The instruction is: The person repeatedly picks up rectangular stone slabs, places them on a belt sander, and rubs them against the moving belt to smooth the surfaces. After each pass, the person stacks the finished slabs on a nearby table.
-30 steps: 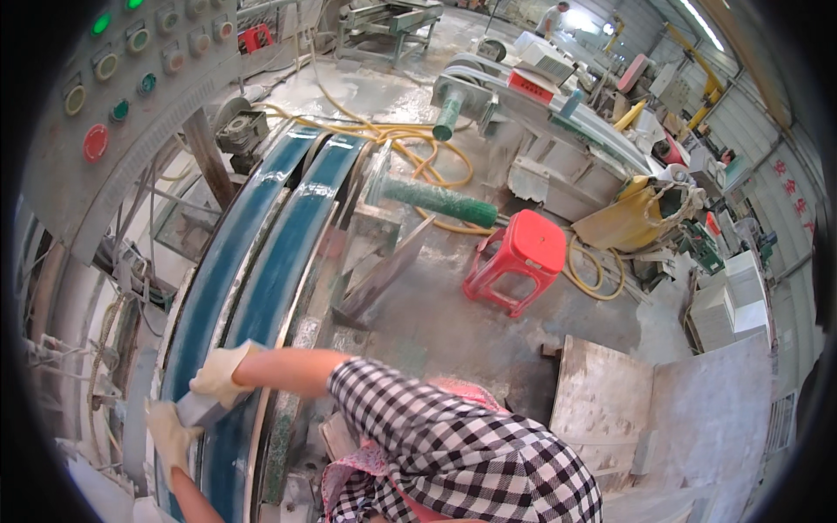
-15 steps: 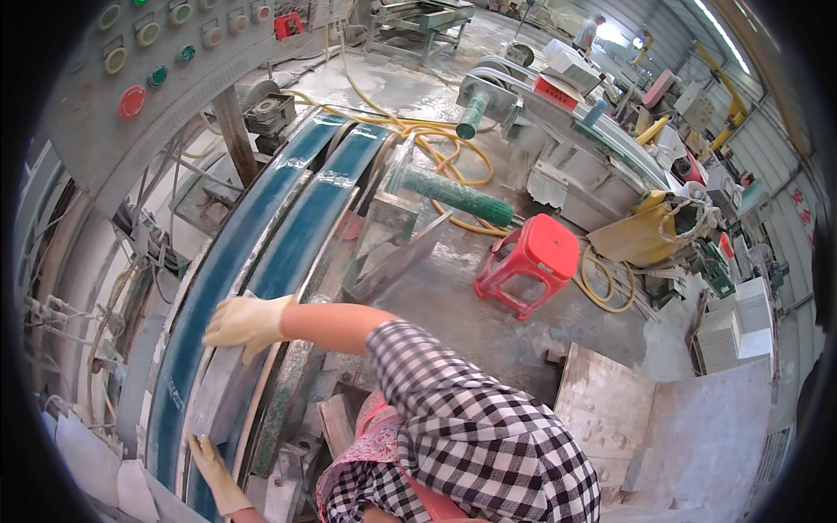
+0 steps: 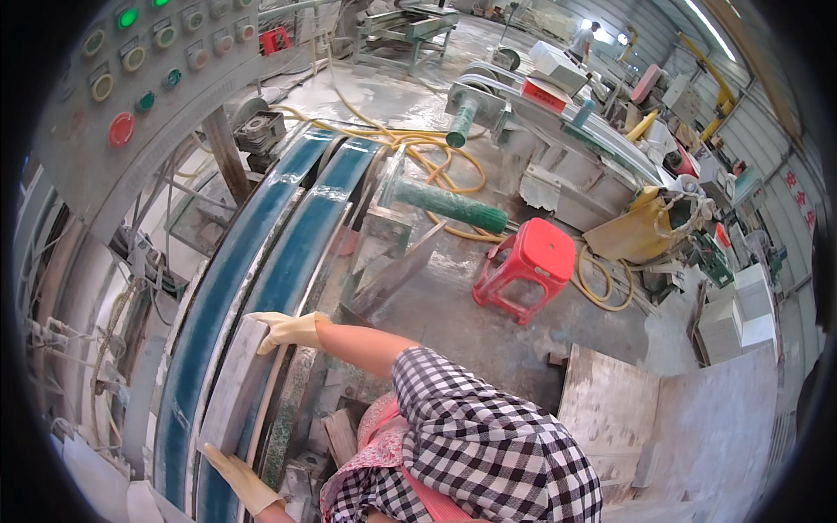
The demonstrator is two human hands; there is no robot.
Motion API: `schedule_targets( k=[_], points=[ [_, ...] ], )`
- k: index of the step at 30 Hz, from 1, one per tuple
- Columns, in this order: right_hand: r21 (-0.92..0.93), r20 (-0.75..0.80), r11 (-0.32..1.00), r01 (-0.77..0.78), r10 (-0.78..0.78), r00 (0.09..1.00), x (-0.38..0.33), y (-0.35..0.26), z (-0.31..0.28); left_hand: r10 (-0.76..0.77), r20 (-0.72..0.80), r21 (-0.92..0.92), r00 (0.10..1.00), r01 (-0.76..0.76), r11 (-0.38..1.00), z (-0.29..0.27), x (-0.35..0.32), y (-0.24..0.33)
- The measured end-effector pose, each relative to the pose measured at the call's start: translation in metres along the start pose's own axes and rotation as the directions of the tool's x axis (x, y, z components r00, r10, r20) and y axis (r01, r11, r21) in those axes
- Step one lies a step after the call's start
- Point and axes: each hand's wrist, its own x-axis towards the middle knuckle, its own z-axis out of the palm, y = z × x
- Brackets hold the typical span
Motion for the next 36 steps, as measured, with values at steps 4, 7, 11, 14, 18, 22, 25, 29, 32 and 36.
schedule_targets(
  k=[4,7,11,14,18,22,25,29,32,36],
  points=[
    [-0.185,-0.063,0.981,-0.053,0.042,0.997,-0.016,-0.012,-0.005,0.062,0.182,0.092,0.981,-0.08,0.992,-0.019,0.029,-0.044],
    [-0.238,-0.012,0.97,-0.045,0.043,0.999,-0.02,-0.024,-0.012,-0.18,0.211,-0.182,0.961,0.22,0.958,-0.008,0.064,-0.08],
    [-0.639,0.151,0.752,0.162,-0.083,0.985,-0.01,-0.036,-0.032,-0.211,0.029,-0.08,0.977,0.213,0.974,0.012,0.072,-0.098],
    [-0.577,0.162,0.804,0.142,-0.058,0.985,0.001,-0.034,-0.032,-0.209,-0.006,0.061,0.978,0.209,0.976,0.017,0.071,-0.092],
    [-0.4,0.059,0.901,0.168,-0.157,0.986,0.005,-0.019,-0.022,-0.169,0.009,0.149,0.986,0.166,0.975,0.019,0.073,-0.081],
    [-0.298,0.084,0.948,0.109,-0.088,0.993,0.005,-0.015,-0.025,-0.227,-0.116,0.121,0.967,0.24,0.963,0.027,0.072,-0.088],
    [-0.303,0.095,0.953,0.03,-0.001,0.995,0.005,-0.026,-0.028,-0.209,-0.152,0.096,0.966,0.225,0.97,0.033,0.069,-0.099],
    [-0.421,0.125,0.901,0.109,-0.061,0.99,0.001,-0.06,-0.026,-0.294,-0.084,0.007,0.952,0.295,0.955,0.03,0.074,-0.093],
    [-0.727,0.043,0.684,0.055,-0.035,0.998,-0.013,-0.092,-0.017,-0.313,0.065,-0.171,0.948,0.32,0.932,0.014,0.079,-0.059],
    [-0.354,-0.053,0.928,-0.118,0.106,0.993,-0.096,-0.099,-0.009,-0.246,0.427,-0.285,0.87,0.388,0.877,-0.019,0.071,0.015]
  ],
)
